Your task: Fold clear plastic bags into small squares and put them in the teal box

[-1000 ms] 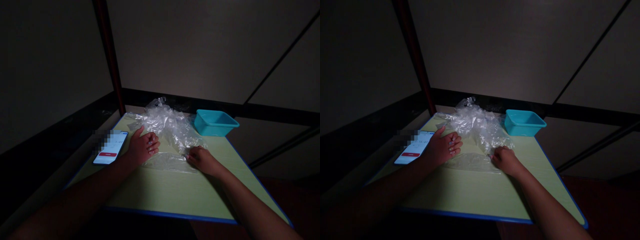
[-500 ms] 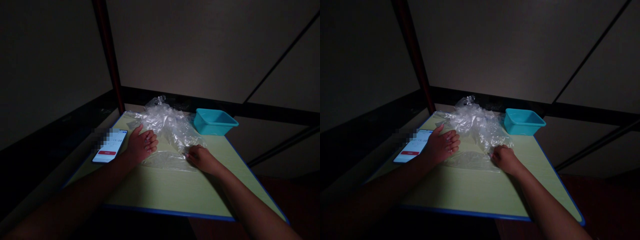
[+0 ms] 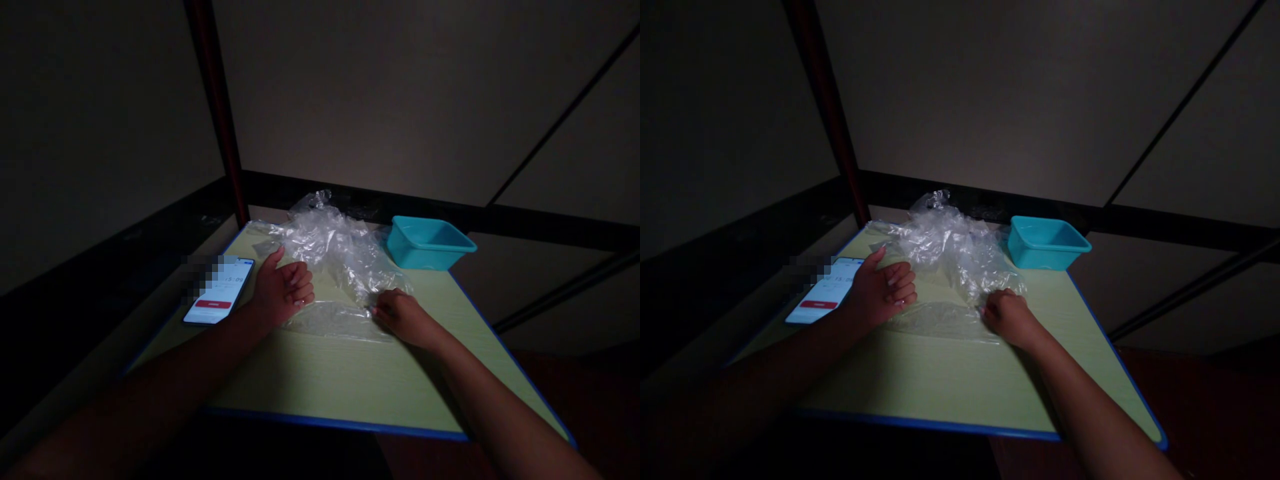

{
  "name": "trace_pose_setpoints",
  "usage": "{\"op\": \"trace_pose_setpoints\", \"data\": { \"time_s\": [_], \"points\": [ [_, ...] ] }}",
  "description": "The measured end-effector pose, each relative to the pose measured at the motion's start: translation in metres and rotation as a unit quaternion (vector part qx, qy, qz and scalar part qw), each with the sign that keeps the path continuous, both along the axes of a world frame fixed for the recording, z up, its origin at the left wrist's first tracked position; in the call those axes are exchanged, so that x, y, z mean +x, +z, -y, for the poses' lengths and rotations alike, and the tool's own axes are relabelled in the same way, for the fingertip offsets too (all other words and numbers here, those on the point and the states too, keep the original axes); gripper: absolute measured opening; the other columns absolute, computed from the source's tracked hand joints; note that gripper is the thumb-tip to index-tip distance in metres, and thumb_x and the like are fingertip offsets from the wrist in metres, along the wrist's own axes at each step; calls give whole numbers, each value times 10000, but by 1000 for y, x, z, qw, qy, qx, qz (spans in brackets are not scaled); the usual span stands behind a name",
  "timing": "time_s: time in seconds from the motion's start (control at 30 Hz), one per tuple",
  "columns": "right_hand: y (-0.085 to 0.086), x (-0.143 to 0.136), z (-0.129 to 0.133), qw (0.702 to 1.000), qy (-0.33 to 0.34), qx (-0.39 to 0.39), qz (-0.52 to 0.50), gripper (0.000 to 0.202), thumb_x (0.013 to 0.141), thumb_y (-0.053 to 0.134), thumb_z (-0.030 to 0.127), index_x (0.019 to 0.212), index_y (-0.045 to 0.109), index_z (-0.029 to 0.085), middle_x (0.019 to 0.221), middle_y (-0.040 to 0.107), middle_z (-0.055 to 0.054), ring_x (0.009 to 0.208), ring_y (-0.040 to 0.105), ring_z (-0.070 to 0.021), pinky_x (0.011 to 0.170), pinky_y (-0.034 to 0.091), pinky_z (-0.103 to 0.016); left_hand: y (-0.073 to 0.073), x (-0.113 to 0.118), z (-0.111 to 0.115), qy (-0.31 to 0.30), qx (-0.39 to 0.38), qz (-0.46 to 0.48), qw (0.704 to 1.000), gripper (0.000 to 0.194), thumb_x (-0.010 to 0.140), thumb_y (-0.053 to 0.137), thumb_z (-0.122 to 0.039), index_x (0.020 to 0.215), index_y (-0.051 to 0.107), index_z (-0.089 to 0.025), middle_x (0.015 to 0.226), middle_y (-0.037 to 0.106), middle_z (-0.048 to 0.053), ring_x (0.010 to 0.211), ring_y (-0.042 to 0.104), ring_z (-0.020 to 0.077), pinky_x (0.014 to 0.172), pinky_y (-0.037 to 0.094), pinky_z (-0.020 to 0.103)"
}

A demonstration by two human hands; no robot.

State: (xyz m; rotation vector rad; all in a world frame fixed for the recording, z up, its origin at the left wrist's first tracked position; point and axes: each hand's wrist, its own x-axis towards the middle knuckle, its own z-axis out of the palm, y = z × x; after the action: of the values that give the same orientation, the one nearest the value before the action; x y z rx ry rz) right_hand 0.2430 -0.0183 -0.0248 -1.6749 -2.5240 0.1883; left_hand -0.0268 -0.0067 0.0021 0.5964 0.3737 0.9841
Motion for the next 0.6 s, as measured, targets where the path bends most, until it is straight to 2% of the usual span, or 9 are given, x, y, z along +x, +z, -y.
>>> {"op": "trace_pose_setpoints", "data": {
  "time_s": [0.37,0.6],
  "points": [
    [2,-2,1,1000,-6,-1,5,246,870,507,290,667,582,174,694,602,-56,676,494,-169,635,335,-274,-2,0,1,-5,22,-27,999,690,928,114,-550,471,455,-161,430,332,-26,320,275,75,386,303,240],
    [1,-1,1,1000,-15,3,3,239,881,508,287,706,612,162,743,626,-74,721,513,-182,665,347,-285,-4,0,1,-31,36,-38,998,701,915,164,-587,489,501,-144,438,353,-26,330,302,73,403,326,238]
  ]
}}
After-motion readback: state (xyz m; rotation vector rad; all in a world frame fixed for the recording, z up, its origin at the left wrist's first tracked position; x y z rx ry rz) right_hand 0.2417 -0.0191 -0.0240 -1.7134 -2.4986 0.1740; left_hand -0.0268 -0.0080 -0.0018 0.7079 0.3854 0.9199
